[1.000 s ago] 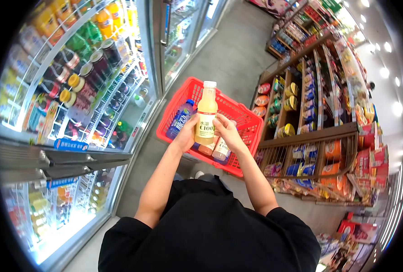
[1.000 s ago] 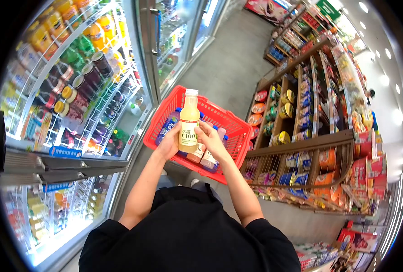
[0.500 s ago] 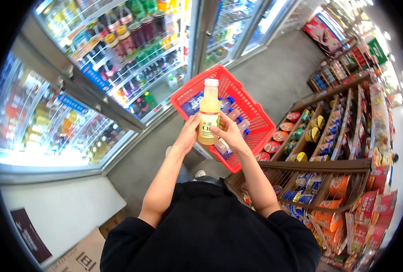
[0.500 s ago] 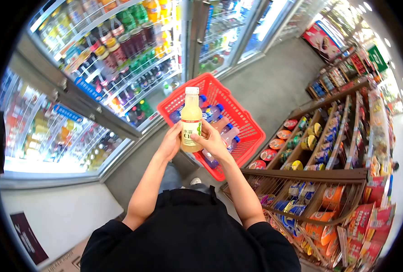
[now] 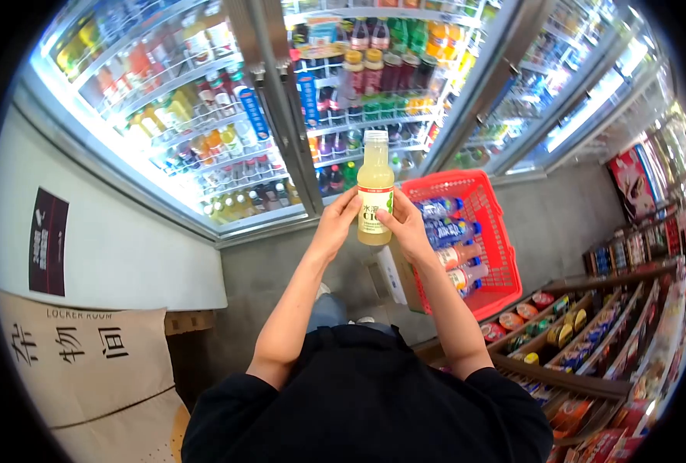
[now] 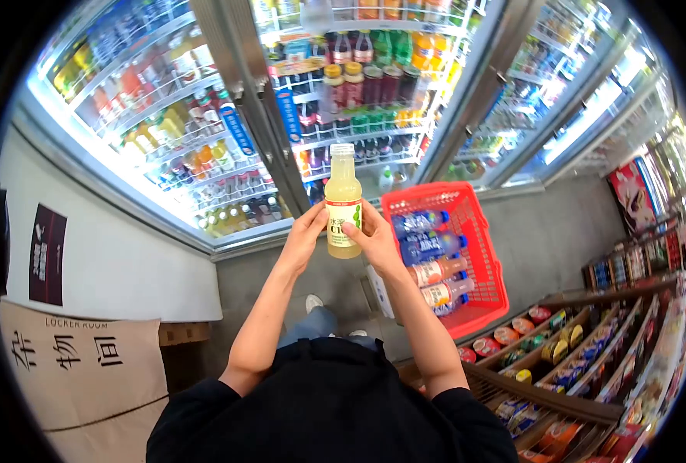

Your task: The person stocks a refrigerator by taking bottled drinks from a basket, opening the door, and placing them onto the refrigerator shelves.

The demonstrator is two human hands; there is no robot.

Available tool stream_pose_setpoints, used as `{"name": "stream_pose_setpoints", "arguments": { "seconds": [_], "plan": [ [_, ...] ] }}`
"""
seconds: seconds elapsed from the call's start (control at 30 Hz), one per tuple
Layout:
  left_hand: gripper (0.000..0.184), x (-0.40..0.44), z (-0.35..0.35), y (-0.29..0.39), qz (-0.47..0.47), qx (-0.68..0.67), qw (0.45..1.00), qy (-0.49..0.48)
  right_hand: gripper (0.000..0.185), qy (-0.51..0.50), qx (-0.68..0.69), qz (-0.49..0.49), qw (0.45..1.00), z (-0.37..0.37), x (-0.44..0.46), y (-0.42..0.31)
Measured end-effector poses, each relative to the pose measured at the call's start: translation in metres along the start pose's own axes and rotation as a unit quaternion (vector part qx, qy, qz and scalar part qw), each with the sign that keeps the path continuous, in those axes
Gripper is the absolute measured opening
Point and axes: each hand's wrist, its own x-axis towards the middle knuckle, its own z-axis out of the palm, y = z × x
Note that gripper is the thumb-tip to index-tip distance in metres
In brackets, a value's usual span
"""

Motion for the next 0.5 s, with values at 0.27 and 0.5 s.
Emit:
{"name": "stream_pose_setpoints", "arguments": {
  "seconds": [0.27, 0.5],
  "plan": [
    [0.041, 0.028, -0.09, 0.059, 0.046, 0.043, 0.998, 0.027, 0.061, -0.006, 0.042, 0.019, 0.999, 0.066, 0.076, 0.011],
    [0.048, 0.122, -0.172, 0.099, 0.116, 0.097, 0.965, 0.214, 0.062, 0.01, 0.022, -0.019, 1.0, 0.102, 0.151, 0.003]
  ]
}}
